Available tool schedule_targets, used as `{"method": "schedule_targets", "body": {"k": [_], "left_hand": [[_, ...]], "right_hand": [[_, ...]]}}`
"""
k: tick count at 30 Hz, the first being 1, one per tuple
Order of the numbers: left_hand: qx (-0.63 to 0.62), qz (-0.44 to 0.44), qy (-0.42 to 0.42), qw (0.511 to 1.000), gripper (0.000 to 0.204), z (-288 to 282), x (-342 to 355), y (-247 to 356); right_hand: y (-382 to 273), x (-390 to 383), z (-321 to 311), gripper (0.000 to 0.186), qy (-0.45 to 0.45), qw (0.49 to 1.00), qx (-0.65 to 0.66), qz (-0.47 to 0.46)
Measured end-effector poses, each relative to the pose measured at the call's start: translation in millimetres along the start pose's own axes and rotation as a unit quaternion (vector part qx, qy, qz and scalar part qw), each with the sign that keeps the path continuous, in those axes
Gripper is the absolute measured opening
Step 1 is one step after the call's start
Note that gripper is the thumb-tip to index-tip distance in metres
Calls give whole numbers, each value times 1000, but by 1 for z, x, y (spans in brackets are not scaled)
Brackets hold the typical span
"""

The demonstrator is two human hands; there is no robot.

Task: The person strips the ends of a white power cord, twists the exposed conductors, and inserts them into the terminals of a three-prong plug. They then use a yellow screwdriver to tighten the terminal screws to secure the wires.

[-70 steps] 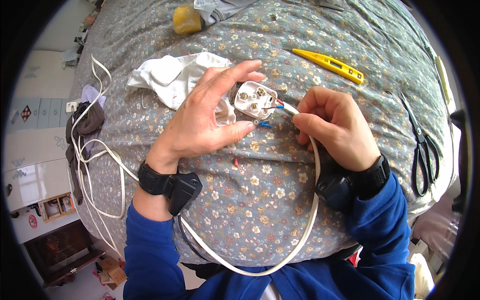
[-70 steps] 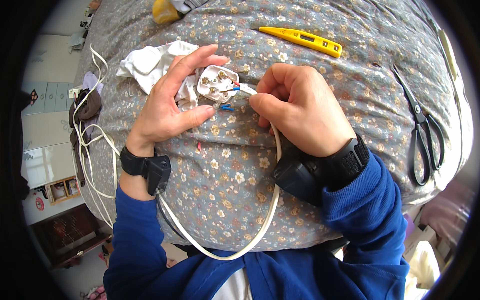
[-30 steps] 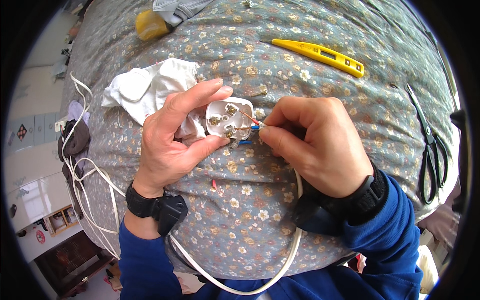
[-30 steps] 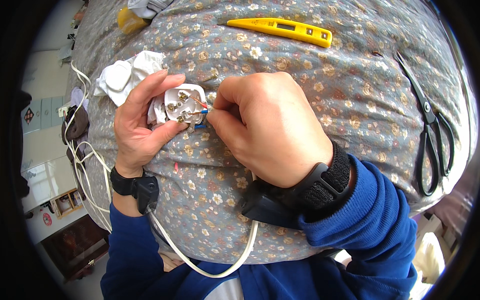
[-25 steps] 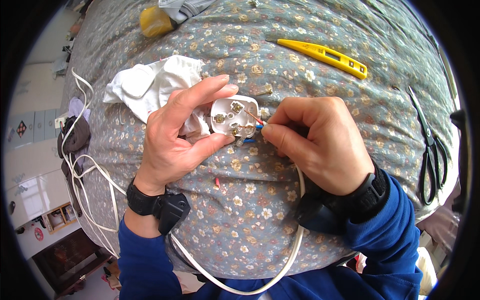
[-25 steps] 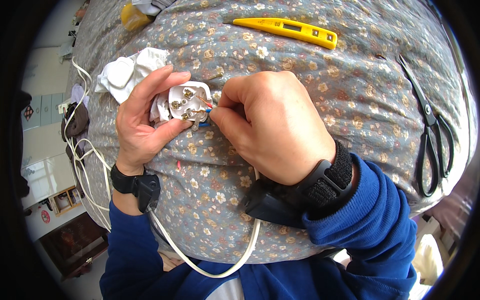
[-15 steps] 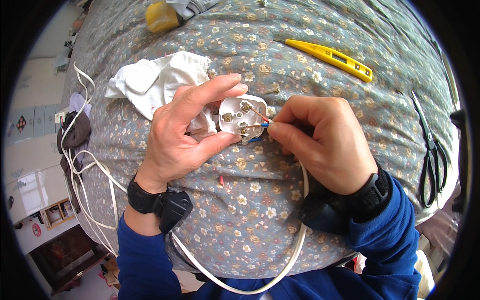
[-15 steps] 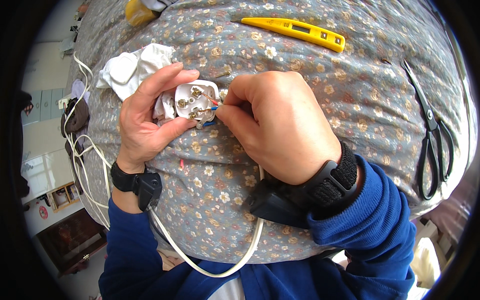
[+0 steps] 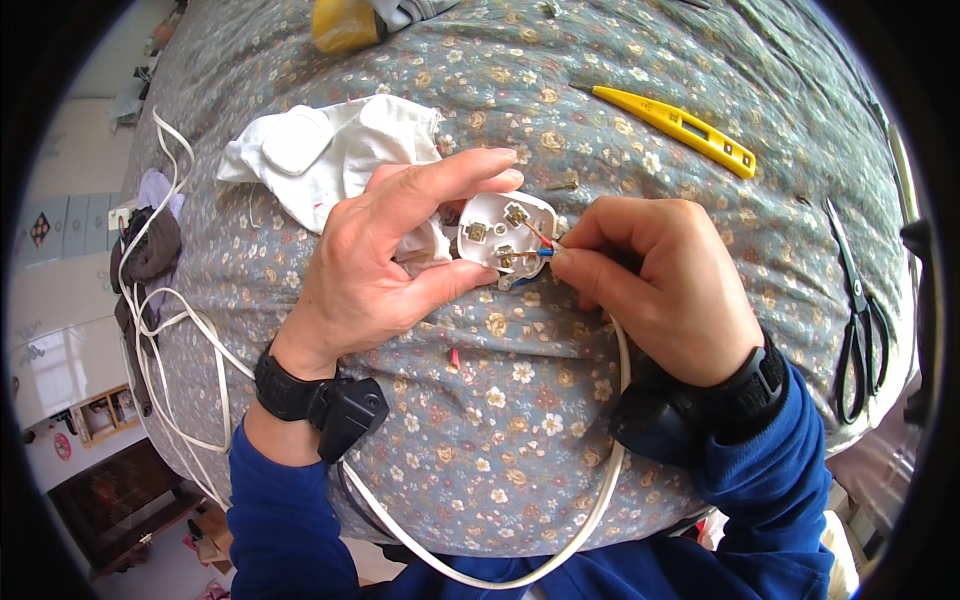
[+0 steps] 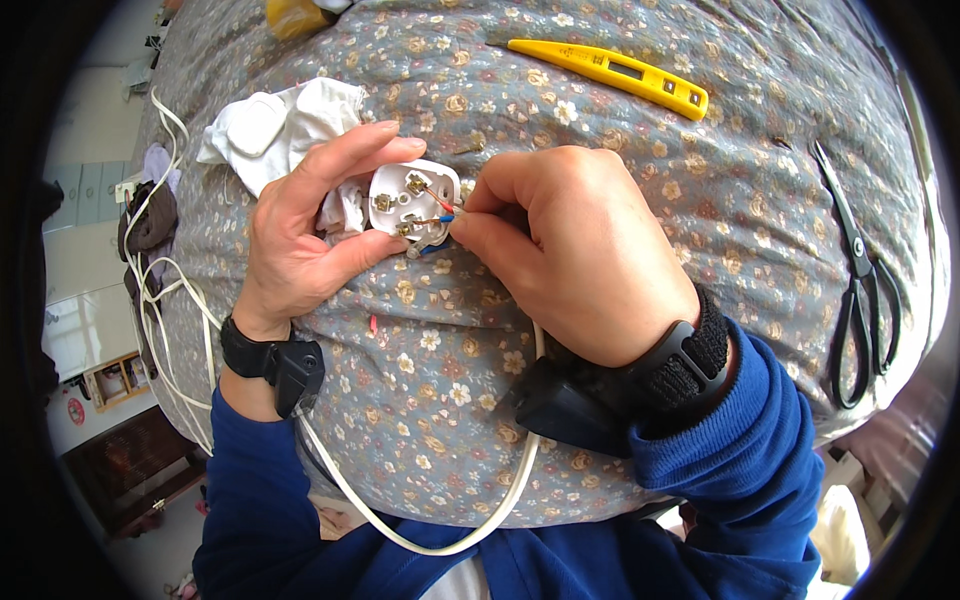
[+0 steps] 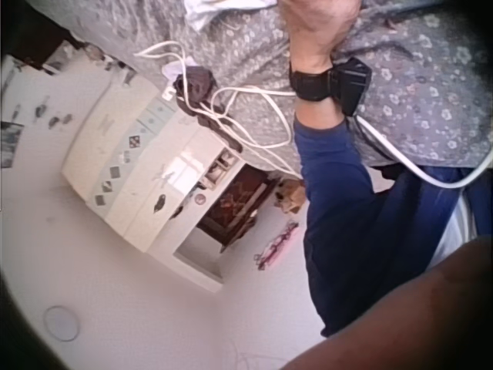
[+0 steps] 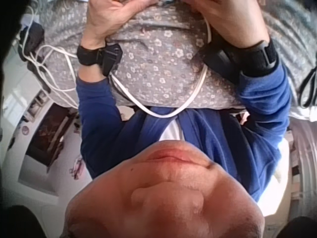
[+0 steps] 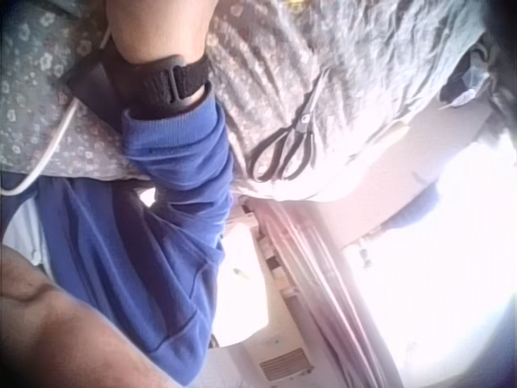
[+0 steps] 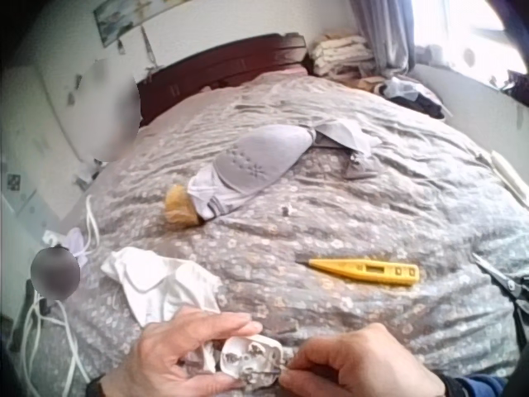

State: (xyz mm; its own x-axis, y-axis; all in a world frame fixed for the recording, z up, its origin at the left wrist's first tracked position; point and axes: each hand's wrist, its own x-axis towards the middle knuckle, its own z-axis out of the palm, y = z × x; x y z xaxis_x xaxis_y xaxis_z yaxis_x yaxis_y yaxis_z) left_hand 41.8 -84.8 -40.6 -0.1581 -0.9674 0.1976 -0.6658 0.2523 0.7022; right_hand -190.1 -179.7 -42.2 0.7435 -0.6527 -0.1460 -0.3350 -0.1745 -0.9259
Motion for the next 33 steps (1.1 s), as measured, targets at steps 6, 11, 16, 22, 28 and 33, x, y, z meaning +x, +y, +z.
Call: {"method": "schedule_targets", "body": {"k": [6,11,16,22,28,33], "left_hand": [[20,20,4,1000,72,0,0,0],[31,28,20,999,69,2,0,3],[35,51,47,997,68,5,-1,3],[27,53,43,997,67,6,-1,-1],[31,62,45,997,65,7,0,-2],[34,56,42,997,64,8,1,-3]], "right_hand": [[-3,2,0,13,9,1000,7,13],[-5,2,-2,18,4,996,66,62],[-5,3,-1,26,-18,992,94,79],[-4,5,2,24,-2,990,118,76],[-1,5,5,21,11,991,120,54],[2,8,5,20,14,992,115,43]]}}
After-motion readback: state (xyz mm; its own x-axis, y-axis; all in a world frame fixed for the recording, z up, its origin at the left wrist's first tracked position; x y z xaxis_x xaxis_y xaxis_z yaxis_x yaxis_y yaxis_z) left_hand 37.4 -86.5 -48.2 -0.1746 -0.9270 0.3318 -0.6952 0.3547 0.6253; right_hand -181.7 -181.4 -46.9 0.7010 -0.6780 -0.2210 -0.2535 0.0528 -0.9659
